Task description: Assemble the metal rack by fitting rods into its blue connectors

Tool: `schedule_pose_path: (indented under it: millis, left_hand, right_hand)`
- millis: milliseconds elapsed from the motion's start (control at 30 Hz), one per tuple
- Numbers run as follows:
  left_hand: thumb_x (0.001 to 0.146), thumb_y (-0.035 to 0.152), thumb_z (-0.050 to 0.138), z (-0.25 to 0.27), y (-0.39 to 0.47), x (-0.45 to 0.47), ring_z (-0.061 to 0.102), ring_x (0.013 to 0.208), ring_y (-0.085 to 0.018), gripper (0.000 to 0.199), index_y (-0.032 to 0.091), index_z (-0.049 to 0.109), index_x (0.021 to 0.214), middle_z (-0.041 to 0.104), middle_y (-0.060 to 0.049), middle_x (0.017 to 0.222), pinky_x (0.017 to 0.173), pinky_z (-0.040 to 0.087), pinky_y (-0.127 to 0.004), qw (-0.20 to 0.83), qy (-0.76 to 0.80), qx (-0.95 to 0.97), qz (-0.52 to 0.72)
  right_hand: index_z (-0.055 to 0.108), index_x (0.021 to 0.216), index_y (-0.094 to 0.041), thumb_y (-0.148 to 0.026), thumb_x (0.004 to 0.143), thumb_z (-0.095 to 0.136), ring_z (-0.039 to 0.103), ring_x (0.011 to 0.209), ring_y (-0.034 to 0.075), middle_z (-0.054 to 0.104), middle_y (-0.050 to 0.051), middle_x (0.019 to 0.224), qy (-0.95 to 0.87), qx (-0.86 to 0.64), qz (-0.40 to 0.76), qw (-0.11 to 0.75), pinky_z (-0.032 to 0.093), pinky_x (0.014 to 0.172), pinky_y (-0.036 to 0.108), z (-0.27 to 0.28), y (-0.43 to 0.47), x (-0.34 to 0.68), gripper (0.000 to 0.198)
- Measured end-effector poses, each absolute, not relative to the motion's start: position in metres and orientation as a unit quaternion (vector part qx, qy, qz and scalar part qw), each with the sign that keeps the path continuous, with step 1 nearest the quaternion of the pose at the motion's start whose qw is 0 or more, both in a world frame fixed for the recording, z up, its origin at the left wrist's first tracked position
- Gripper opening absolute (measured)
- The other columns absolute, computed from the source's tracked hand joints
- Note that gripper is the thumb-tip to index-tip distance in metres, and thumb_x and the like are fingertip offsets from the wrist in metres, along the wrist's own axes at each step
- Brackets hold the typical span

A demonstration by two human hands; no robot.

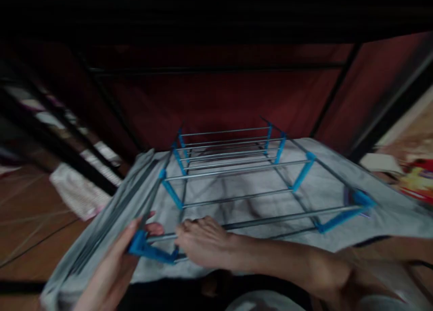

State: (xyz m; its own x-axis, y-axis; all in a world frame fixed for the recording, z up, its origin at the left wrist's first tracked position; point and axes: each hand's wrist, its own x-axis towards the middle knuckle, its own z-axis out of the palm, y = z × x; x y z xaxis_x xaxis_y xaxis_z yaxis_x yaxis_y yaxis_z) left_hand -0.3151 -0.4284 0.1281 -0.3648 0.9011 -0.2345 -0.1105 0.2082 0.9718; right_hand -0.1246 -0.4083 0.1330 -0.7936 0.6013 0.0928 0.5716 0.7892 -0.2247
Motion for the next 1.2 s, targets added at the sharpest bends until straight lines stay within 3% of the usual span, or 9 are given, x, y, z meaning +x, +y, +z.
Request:
schedule_pose_path:
  millis: [200, 367, 533, 700, 933, 1200]
  left_hand:
    - [0.073, 0.058, 0.073, 0.130, -0.439, -0.320, 0.057, 0.061, -0.015, 0.047, 0.014, 0.074, 0.088, 0.064, -0.003, 0.071, 0.053, 0.048, -0.026, 0.434, 0.588, 0.368, 0.575]
    - [0.073, 0.050, 0.073, 0.126, -0.435, -0.316, 0.053, 0.057, -0.014, 0.033, 0.017, 0.071, 0.075, 0.058, -0.001, 0.064, 0.048, 0.043, -0.023, 0.387, 0.600, 0.366, 0.596]
    - [0.077, 0.048, 0.067, 0.127, -0.435, -0.316, 0.053, 0.050, -0.014, 0.031, 0.017, 0.071, 0.078, 0.055, 0.000, 0.050, 0.052, 0.040, -0.024, 0.373, 0.611, 0.382, 0.584]
    - [0.078, 0.047, 0.066, 0.127, -0.436, -0.311, 0.056, 0.055, -0.016, 0.030, 0.017, 0.068, 0.080, 0.053, 0.002, 0.054, 0.058, 0.044, -0.026, 0.397, 0.587, 0.366, 0.603]
    - [0.081, 0.050, 0.061, 0.125, -0.438, -0.310, 0.046, 0.052, -0.013, 0.036, 0.015, 0.070, 0.081, 0.050, 0.002, 0.055, 0.054, 0.039, -0.025, 0.391, 0.584, 0.370, 0.608]
    - [0.080, 0.048, 0.061, 0.125, -0.437, -0.304, 0.051, 0.054, -0.013, 0.034, 0.015, 0.070, 0.078, 0.052, 0.001, 0.058, 0.054, 0.042, -0.025, 0.417, 0.569, 0.324, 0.630]
  right_hand:
    - [0.054, 0.114, -0.018, -0.024, 0.105, 0.031, 0.072, 0.081, 0.022, 0.072, 0.010, 0.101, -0.942, -0.325, 0.062, 0.052, 0.051, 0.069, 0.034, 0.133, -0.409, -0.124, 0.025]
    - [0.053, 0.119, -0.020, -0.019, 0.104, 0.031, 0.072, 0.082, 0.023, 0.073, 0.008, 0.098, -0.948, -0.311, 0.061, 0.035, 0.048, 0.067, 0.033, 0.135, -0.412, -0.120, 0.027]
    - [0.053, 0.119, -0.020, -0.014, 0.101, 0.034, 0.072, 0.085, 0.023, 0.072, 0.008, 0.098, -0.954, -0.292, 0.067, 0.023, 0.046, 0.068, 0.033, 0.135, -0.416, -0.118, 0.027]
    - [0.053, 0.121, -0.019, -0.010, 0.099, 0.035, 0.072, 0.084, 0.022, 0.071, 0.008, 0.098, -0.956, -0.291, 0.043, 0.015, 0.044, 0.067, 0.032, 0.136, -0.416, -0.117, 0.030]
    - [0.054, 0.120, -0.020, -0.019, 0.104, 0.032, 0.071, 0.081, 0.023, 0.071, 0.007, 0.099, -0.955, -0.289, 0.032, 0.055, 0.044, 0.066, 0.034, 0.139, -0.417, -0.117, 0.027]
    - [0.054, 0.121, -0.021, -0.017, 0.103, 0.033, 0.072, 0.082, 0.022, 0.072, 0.006, 0.097, -0.954, -0.292, 0.041, 0.044, 0.043, 0.066, 0.032, 0.137, -0.417, -0.117, 0.028]
